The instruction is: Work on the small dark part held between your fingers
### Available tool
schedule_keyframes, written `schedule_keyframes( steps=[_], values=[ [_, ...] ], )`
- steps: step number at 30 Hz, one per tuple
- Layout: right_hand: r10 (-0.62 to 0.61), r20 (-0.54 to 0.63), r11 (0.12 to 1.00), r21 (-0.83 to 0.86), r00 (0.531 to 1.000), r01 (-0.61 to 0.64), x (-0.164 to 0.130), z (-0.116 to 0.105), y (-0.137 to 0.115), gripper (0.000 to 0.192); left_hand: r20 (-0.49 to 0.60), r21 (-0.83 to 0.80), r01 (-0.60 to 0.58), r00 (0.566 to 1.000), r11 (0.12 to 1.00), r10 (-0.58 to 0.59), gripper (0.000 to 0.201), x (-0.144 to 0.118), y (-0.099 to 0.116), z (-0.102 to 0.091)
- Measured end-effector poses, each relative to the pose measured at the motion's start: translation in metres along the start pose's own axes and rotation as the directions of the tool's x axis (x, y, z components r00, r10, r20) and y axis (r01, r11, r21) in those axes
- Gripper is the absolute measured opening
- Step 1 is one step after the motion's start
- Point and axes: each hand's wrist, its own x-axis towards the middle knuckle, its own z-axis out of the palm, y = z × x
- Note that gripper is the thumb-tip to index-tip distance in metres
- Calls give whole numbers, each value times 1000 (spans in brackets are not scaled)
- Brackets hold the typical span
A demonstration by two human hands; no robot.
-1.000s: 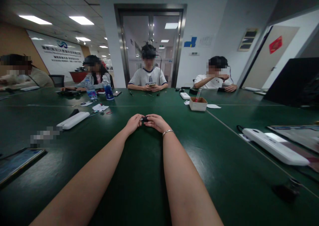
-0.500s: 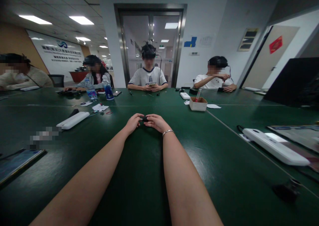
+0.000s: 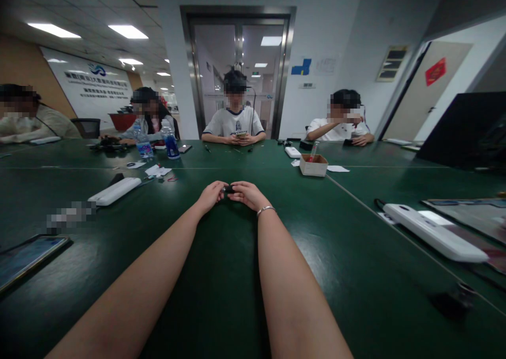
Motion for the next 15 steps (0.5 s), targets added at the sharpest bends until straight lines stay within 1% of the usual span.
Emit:
schedule_keyframes(
  steps=[4,8,10,13,15],
  values=[
    [-4,8,1000,2,1000,4,1,0,1,15,-13,7,5,1000,1000,-5,24,0,-1,0],
    [-5,11,1000,2,1000,5,1,-1,1,15,12,20,-46,999,999,46,28,-1,0,0],
    [-6,8,1000,-1,1000,6,1,-2,1,14,11,14,-33,999,999,33,29,-2,0,0],
    [-7,9,1000,-3,1000,7,1,-2,0,11,9,1,0,1000,1000,0,26,-2,1,1],
    [-7,9,1000,-2,1000,7,1,-2,0,11,18,1,-14,1000,1000,14,25,-1,0,1]
  ],
)
